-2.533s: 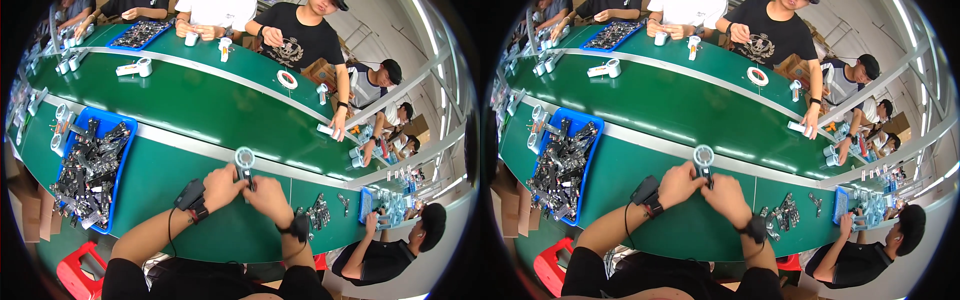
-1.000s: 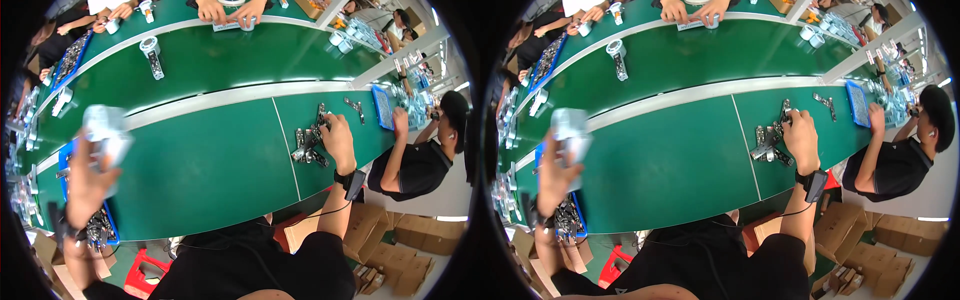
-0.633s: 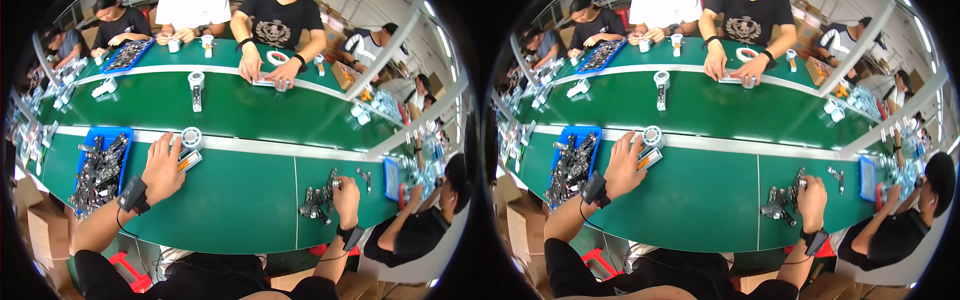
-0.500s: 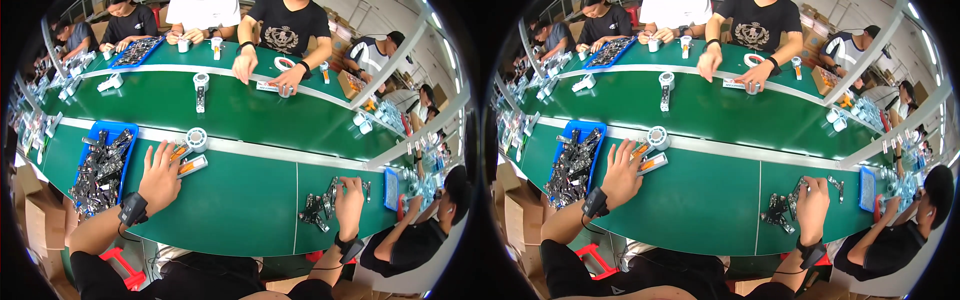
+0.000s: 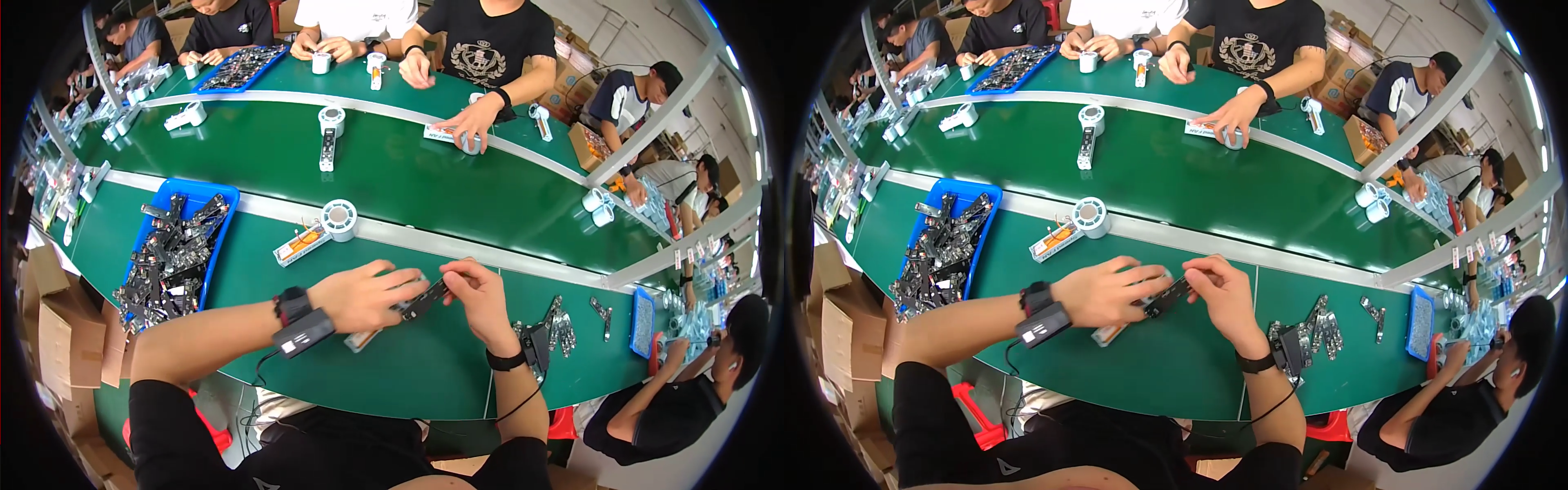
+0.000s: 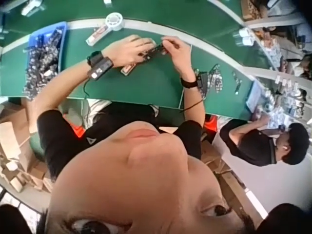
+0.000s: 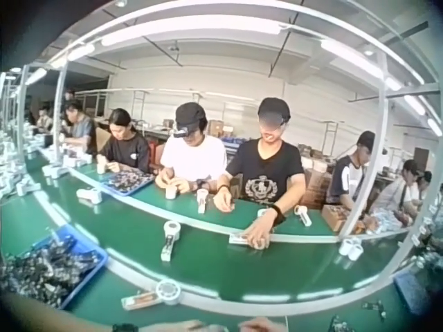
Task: The person picks up a circuit board and a fan housing, then connects the battery wires to the board. They press the circuit board into the housing and place the assembled unit back onto the assembly line.
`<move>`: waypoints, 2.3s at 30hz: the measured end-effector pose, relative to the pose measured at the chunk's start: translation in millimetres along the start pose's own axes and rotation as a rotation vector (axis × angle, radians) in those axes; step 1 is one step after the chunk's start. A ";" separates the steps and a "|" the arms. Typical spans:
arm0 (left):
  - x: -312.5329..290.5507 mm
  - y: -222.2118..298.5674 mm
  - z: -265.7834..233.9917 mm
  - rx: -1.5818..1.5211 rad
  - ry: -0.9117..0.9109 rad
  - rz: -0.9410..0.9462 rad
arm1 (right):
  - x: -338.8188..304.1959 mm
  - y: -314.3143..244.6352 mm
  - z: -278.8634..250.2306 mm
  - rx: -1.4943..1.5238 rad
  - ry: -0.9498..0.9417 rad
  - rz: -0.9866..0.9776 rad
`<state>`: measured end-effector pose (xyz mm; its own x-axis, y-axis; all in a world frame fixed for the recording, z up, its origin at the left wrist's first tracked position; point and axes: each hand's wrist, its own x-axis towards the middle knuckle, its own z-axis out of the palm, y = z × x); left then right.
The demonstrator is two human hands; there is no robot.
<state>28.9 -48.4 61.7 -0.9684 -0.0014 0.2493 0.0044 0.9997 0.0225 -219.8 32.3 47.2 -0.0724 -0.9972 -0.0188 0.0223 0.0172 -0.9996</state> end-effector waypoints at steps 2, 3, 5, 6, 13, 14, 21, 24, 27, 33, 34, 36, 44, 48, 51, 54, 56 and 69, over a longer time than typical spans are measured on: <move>12.3 -13.5 11.7 -0.021 0.093 0.012 | 4.2 1.7 -7.1 0.010 0.053 0.007; 13.9 -19.5 16.0 -0.042 0.135 0.018 | 6.2 4.0 -10.9 0.024 0.112 0.013; 14.9 -29.1 12.0 -0.061 0.194 0.003 | 6.4 3.7 -21.9 0.016 0.210 -0.013; 15.1 -25.2 12.0 -0.062 0.254 -0.008 | 3.7 0.9 -26.6 -0.006 0.250 -0.041; 34.6 5.7 -34.0 -0.609 0.354 -0.591 | 9.8 -27.3 35.4 -0.061 0.239 -0.224; 35.5 7.5 -34.8 -0.705 0.352 -0.655 | 9.9 -29.0 41.2 -0.056 0.238 -0.208; -8.7 11.8 7.3 -0.848 0.544 -0.880 | -12.8 -21.6 37.6 -0.638 0.042 -0.607; -22.3 29.1 29.6 -1.029 0.535 -0.963 | -26.7 -10.1 50.5 -0.746 -0.078 -0.506; -27.2 34.9 36.4 -1.158 0.557 -0.970 | -20.2 2.7 52.5 -0.803 -0.136 -0.513; -25.2 36.1 42.4 -1.144 0.640 -0.914 | -19.6 9.8 50.6 -0.561 -0.085 -0.407; -25.0 36.0 43.0 -1.149 0.639 -0.915 | -18.9 9.2 51.2 -0.563 -0.085 -0.402; -24.7 36.1 42.9 -1.204 0.642 -0.920 | -15.3 8.4 52.6 -0.677 -0.131 -0.508; -26.4 39.9 43.7 -1.291 0.592 -0.850 | -12.0 16.1 57.2 -0.607 -0.144 -0.487; -26.9 44.6 46.8 -1.293 0.651 -0.902 | -15.8 18.5 64.2 -0.522 -0.037 -0.404; -24.2 46.5 43.5 -1.249 0.677 -0.936 | -16.6 21.4 68.5 -0.540 0.037 -0.416; -19.9 50.1 39.8 -1.222 0.654 -0.966 | -14.4 24.5 72.9 -0.595 0.111 -0.484; -17.5 52.8 39.4 -1.135 0.666 -0.906 | -11.2 23.5 76.9 -0.669 0.128 -0.568; -16.0 53.4 39.0 -0.950 0.599 -0.822 | -18.8 15.4 76.4 -1.021 0.131 -0.603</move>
<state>34.9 5.9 21.2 -0.5238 -0.8255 0.2103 -0.1082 0.3093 0.9448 -141.8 45.8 33.7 0.0982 -0.8505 0.5167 -0.8494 -0.3421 -0.4017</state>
